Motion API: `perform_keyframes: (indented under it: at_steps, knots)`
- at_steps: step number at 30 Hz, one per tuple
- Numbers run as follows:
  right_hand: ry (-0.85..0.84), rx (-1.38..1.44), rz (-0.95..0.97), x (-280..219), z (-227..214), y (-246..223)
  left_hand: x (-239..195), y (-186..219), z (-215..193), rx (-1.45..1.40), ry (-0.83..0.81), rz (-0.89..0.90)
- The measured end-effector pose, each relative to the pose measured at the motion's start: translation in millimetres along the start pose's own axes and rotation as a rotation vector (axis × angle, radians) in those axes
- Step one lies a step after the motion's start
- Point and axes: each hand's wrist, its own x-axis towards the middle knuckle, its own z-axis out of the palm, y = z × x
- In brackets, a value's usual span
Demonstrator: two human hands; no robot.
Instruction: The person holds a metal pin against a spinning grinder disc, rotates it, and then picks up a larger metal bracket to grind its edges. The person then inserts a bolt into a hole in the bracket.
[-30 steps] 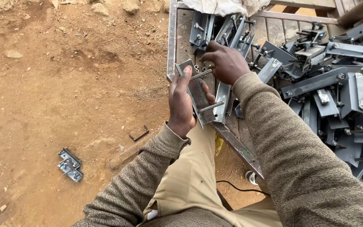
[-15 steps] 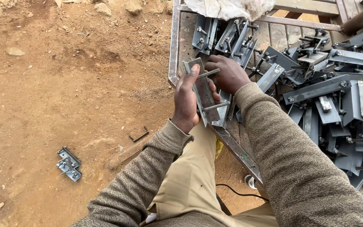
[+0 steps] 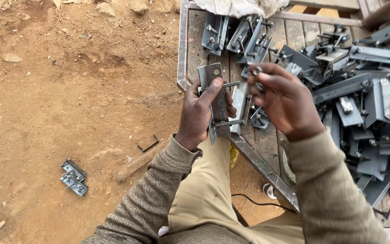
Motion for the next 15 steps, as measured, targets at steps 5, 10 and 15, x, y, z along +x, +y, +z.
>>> perform_keyframes:
  at_steps: [5,10,15]
  knots:
    - [0.188,0.041,-0.032,-69,-2,25,-29,3,13,0.136,-0.155,-0.001]
    - [0.405,-0.398,-0.199,-121,17,27,-59,-6,33,0.245,-0.155,-0.129]
    - [0.491,-0.538,-0.303,-148,14,22,-63,-37,42,0.268,-0.239,-0.212]
